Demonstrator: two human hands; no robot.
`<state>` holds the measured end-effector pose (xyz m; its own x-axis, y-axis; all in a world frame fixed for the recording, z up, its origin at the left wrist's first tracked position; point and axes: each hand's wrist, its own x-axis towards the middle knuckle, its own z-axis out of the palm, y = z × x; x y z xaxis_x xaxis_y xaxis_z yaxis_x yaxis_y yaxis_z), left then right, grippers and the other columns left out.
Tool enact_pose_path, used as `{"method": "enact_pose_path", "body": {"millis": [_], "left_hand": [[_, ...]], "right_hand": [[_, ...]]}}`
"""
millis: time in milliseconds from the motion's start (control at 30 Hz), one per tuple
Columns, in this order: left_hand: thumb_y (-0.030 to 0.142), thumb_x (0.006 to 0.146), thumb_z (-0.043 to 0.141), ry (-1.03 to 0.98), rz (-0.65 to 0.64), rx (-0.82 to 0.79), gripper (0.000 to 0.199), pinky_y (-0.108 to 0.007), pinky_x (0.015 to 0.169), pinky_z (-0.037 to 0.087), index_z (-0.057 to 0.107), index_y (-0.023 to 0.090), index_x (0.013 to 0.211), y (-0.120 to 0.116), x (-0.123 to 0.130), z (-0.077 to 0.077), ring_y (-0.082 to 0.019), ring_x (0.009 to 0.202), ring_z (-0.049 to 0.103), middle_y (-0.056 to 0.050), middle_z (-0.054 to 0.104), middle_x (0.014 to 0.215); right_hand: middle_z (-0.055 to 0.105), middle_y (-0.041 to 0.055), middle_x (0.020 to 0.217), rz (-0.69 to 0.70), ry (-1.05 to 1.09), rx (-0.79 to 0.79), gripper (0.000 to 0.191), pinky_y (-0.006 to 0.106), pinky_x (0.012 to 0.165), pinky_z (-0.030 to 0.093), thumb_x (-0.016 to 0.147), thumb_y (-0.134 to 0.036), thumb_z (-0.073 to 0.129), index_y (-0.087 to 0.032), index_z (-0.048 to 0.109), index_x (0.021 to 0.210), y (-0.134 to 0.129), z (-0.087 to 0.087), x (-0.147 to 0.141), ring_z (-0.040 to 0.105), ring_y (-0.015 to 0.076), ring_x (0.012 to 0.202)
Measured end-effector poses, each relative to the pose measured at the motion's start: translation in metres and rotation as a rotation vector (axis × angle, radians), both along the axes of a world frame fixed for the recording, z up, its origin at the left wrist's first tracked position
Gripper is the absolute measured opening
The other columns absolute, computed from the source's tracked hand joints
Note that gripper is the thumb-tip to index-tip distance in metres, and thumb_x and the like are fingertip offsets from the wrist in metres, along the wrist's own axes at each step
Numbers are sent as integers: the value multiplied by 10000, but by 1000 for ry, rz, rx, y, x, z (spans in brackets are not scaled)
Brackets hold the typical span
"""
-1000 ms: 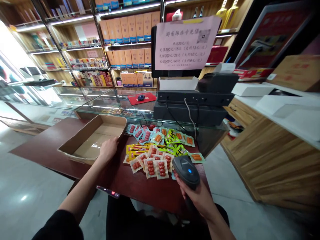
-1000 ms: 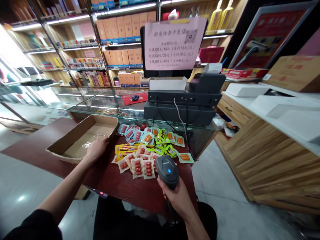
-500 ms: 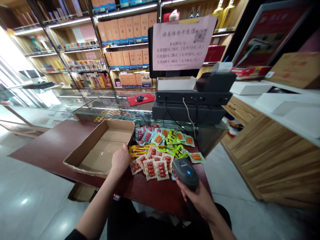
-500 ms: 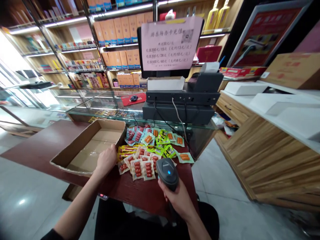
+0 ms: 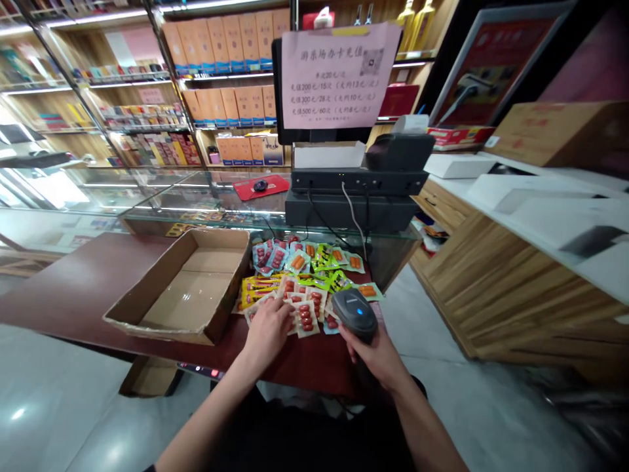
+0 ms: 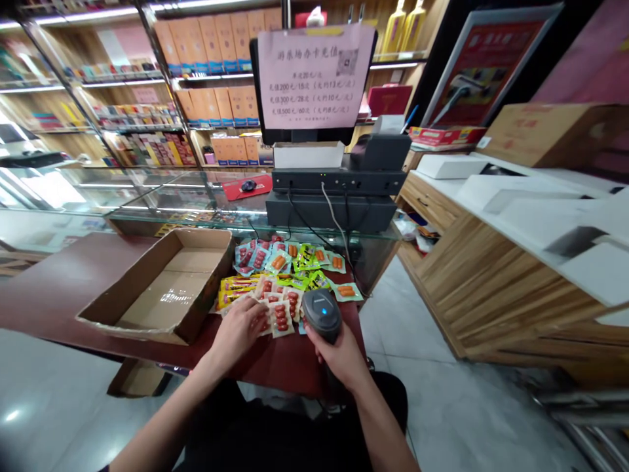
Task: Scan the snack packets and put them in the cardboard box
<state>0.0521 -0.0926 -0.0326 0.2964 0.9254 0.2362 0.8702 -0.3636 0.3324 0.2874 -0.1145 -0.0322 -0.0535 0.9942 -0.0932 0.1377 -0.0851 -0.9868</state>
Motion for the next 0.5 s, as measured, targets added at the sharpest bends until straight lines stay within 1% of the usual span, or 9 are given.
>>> {"method": "enact_pose_path", "body": {"millis": [33, 67, 167, 200, 233, 333, 400, 500], "left_hand": [[278, 912, 549, -15, -11, 3, 201, -361, 886, 468, 661, 227, 1071, -2, 3, -4, -226, 972, 582, -81, 630, 1034], [316, 877, 611, -22, -31, 10, 274, -374, 908, 466, 637, 234, 1138, -3, 6, -8, -238, 1020, 570, -87, 614, 1096], [415, 717, 778, 5, -98, 47, 696, -447, 989, 428, 501, 261, 1336, -3, 13, -15, -299, 1179, 494, -111, 523, 1296], [434, 689, 796, 26, -111, 58, 774, -468, 1008, 412, 466, 263, 1367, -3, 15, -17, -315, 1211, 470, -116, 498, 1333], [441, 685, 797, 47, -116, 66, 798, -478, 1018, 402, 447, 259, 1379, -2, 18, -18, -323, 1225, 457, -119, 486, 1349], [398, 763, 729, 110, -90, 84, 695, -469, 1009, 405, 440, 225, 1371, -1, 27, -22, -319, 1210, 458, -128, 481, 1353], [323, 810, 661, 153, -57, 108, 606, -473, 1005, 405, 439, 190, 1358, -1, 36, -25, -322, 1214, 450, -149, 460, 1367], [201, 809, 587, 208, -32, 122, 560, -454, 973, 429, 431, 139, 1343, 1, 48, -29, -318, 1203, 453, -179, 464, 1323]], "right_hand": [[530, -38, 478, -10, -1, -1, 405, 257, 434, 392, 759, -493, 714, -151, 642, 964, -1, 0, 0, 455, 120, 412], [529, -39, 476, -16, 1, 0, 403, 255, 434, 389, 753, -501, 716, -154, 643, 943, -2, 1, -1, 456, 120, 411], [529, -37, 473, -29, 12, 2, 380, 250, 434, 387, 742, -523, 716, -168, 628, 846, -5, 2, -2, 457, 116, 408], [527, -40, 472, -33, 18, 5, 374, 249, 433, 389, 742, -524, 714, -173, 621, 831, -6, 2, -2, 455, 114, 406], [526, -42, 473, -39, 27, 10, 369, 248, 431, 391, 743, -522, 713, -176, 616, 829, -8, 2, -2, 455, 113, 404], [536, -47, 488, -40, 56, 24, 358, 242, 432, 398, 749, -503, 711, -176, 615, 858, -12, -3, -1, 461, 111, 408], [539, -45, 489, -30, 62, 28, 349, 239, 442, 405, 753, -493, 706, -171, 617, 853, -14, -8, -1, 469, 110, 414], [560, -33, 508, -29, 69, 43, 343, 247, 462, 428, 757, -484, 698, -164, 625, 858, -16, -11, -1, 492, 114, 427]]}}
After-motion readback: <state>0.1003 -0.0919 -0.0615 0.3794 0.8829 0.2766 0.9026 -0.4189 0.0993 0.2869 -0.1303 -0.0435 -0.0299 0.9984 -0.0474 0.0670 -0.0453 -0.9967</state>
